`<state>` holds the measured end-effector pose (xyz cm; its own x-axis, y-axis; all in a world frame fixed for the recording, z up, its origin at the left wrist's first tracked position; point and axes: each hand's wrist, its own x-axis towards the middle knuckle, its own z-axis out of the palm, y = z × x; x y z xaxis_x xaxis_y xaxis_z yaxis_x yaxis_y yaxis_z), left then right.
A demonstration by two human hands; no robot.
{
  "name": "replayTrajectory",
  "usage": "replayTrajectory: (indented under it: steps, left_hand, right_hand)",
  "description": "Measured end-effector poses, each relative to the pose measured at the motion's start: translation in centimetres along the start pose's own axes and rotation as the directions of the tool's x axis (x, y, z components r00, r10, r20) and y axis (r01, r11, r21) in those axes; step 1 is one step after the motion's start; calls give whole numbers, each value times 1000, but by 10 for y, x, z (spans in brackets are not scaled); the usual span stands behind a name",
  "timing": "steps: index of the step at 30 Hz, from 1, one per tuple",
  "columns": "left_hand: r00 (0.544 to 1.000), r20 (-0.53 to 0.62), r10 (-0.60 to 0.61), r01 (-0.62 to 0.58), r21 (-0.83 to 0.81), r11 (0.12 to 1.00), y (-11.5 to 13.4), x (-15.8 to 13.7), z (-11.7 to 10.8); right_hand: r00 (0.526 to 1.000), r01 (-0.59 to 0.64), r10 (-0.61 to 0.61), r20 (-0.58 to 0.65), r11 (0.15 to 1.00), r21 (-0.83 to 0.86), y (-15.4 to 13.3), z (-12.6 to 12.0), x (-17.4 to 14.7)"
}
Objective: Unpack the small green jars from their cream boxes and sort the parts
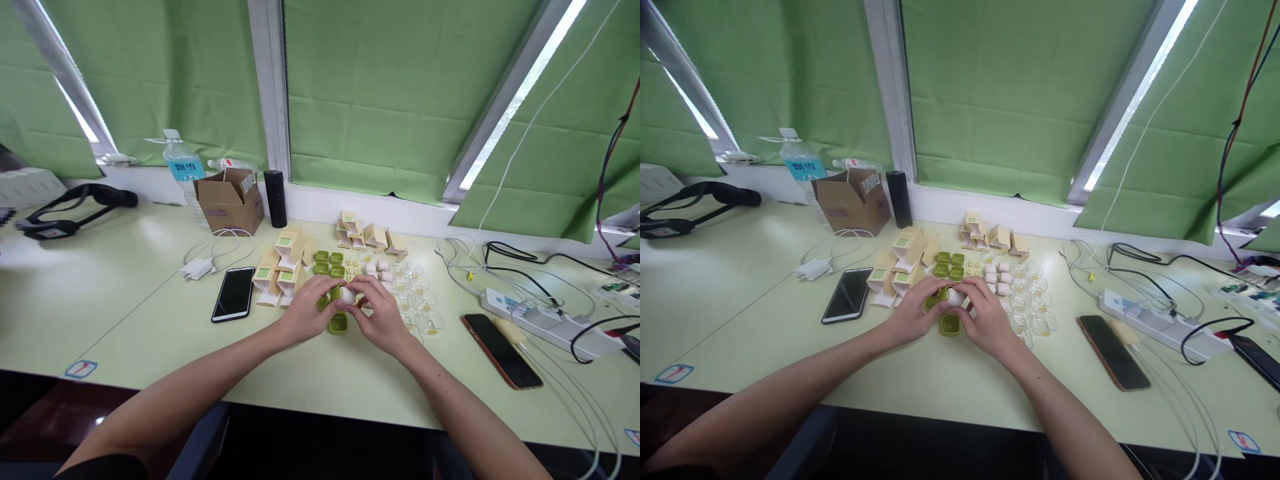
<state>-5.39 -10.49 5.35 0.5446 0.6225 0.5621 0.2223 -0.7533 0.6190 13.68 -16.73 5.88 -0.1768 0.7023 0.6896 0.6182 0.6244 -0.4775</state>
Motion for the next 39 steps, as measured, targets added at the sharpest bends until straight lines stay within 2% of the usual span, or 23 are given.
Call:
replayTrajectory:
  steps: [9,14,18,24,28,33,35,39]
  left_hand:
    - [982,-50,184,-167,236,957,7,-3,0]
    - [955,-94,282,-233,351,907,5,-2,1]
    - [948,-85,308,-248,413,876,1,0,1]
    - [962,-55,269,-234,348,908,-1,3,-2]
    - [972,-17,232,-220,258,941,-4,5,-4]
    - [989,2,145,-143,199,970,-8,5,-3]
    - [994,-29,108,-101,178,979,-11,5,-2]
    - [993,-115,-15,30,128,991,-21,6,-2]
  right_hand:
    - [997,80,-80,4,984,-157,-1,8,-5]
    - [995,100,-101,2,986,-135,-2,9,-5]
    - [992,118,-122,-23,985,-128,-5,12,-3]
    - [995,66,-72,-64,993,-101,-4,15,-4]
    - [996,-48,51,-77,998,39,-3,14,-4]
    - [981,-171,186,-60,966,192,-7,11,1]
    - [964,-212,242,-111,950,228,-6,6,3]
    - [897,-268,349,-270,917,295,-2,-13,10]
